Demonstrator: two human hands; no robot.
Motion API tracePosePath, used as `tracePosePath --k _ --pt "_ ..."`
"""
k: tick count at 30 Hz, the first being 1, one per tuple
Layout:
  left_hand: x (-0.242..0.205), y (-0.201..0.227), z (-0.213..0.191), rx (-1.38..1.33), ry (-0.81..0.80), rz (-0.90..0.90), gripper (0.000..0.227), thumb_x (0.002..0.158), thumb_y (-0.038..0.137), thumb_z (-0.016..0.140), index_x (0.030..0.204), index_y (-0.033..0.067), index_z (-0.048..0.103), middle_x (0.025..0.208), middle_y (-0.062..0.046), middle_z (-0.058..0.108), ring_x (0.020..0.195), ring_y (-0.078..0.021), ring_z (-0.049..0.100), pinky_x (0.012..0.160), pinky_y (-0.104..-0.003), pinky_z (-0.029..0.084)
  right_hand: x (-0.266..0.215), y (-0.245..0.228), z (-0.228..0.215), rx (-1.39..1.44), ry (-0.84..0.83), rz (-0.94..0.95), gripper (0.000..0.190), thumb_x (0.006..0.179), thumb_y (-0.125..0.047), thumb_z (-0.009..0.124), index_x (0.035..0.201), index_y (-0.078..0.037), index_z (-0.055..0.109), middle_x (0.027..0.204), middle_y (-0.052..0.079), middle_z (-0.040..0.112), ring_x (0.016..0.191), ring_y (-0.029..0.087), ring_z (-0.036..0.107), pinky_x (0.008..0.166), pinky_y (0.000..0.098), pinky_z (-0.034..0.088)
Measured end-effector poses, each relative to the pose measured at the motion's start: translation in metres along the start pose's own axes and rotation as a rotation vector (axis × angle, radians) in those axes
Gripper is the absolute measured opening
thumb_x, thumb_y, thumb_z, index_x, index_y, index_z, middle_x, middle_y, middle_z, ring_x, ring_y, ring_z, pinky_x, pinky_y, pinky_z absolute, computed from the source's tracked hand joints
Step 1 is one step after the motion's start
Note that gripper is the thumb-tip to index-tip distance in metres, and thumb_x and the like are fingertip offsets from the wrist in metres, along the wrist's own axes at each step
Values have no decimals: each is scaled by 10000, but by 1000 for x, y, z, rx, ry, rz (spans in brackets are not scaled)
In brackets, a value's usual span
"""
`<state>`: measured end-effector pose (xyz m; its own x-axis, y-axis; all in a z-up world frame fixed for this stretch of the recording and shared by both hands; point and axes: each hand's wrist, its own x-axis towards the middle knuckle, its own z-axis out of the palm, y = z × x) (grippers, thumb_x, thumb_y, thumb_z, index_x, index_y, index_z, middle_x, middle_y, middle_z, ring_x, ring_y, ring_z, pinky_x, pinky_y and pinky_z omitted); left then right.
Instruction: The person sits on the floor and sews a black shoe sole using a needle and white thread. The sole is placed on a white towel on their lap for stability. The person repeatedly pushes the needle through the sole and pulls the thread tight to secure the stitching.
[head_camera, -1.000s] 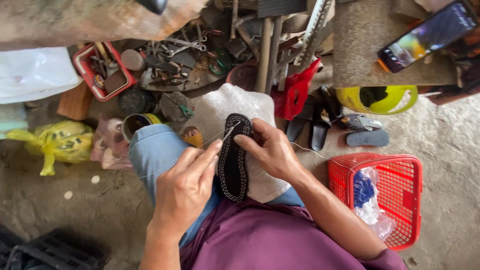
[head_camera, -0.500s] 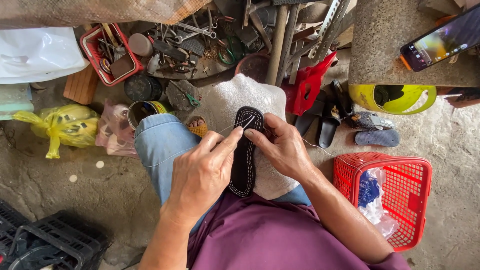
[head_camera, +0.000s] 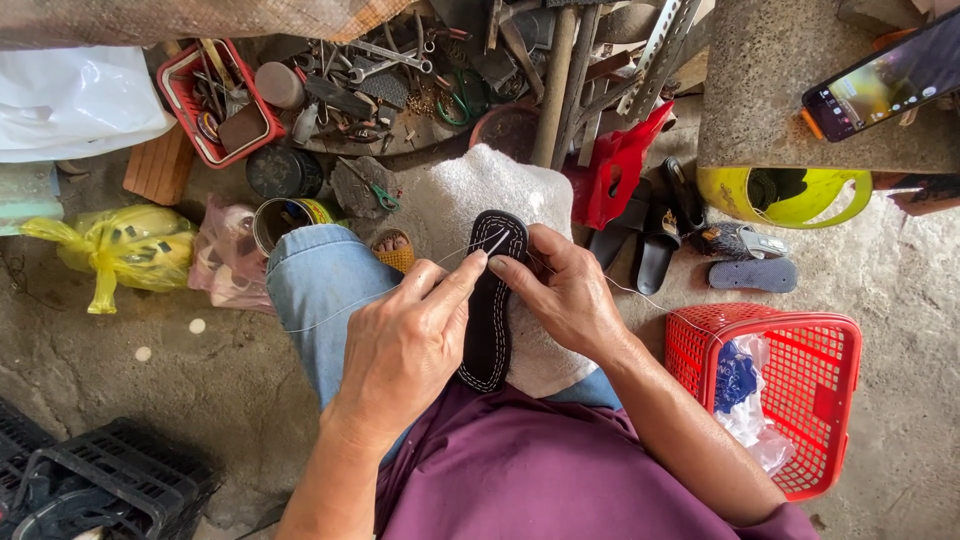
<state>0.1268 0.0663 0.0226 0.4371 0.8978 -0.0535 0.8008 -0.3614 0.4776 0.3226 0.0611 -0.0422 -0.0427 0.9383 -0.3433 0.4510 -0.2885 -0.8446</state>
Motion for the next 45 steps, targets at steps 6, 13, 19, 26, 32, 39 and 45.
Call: tracePosePath --k 6,13,19,26,32,39,45 --pt "0 -2 -1 -28 -37 -25 443 963 125 649 1402 189 641 838 -44 573 592 -349 633 444 -507 482 -3 -3 3 -21 40 -46 332 975 -333 731 796 -144 526 690 -52 409 648 104 348 581 307 329" --pt "-10 -25 -31 -34 -1 2 501 974 62 613 1457 197 611 904 -30 596 649 -324 643 541 -487 509 5 -33 29 -42 130 -280 244 975 -161 719 833 -79 538 716 26 471 592 159 437 572 350 362" --pt "-28 -56 -26 -131 -119 -115 591 948 57 540 1512 233 541 894 -38 601 674 -379 644 596 -534 502 11 -23 66 -345 61 -321 219 980 -284 641 919 -119 511 850 44 568 704 328 626 540 496 447" --pt "-13 -76 -24 -33 -84 24 440 975 110 635 1389 253 683 897 9 709 702 -318 696 590 -488 520 12 -34 67 -366 95 -398 215 978 -244 617 890 -100 484 818 86 570 674 338 639 487 490 463" --pt "17 -70 -29 138 -307 -110 510 923 203 589 1367 441 666 1059 114 759 888 -352 712 666 -555 559 19 -24 67 -414 89 -351 216 981 -256 600 941 -78 485 845 102 566 589 389 606 392 533 393" --pt "22 -66 -28 31 -343 -173 469 944 196 566 1351 397 683 1191 119 761 1037 -285 707 751 -504 562 23 -17 68 -420 66 -350 229 976 -264 609 963 -74 483 861 119 577 571 424 599 391 557 395" --pt "22 -64 -23 2 -285 -101 451 942 156 574 1348 301 703 1134 -19 779 906 -397 723 735 -583 545 22 -18 64 -411 9 -345 229 994 -263 585 981 -65 469 877 135 575 626 454 618 449 582 431"
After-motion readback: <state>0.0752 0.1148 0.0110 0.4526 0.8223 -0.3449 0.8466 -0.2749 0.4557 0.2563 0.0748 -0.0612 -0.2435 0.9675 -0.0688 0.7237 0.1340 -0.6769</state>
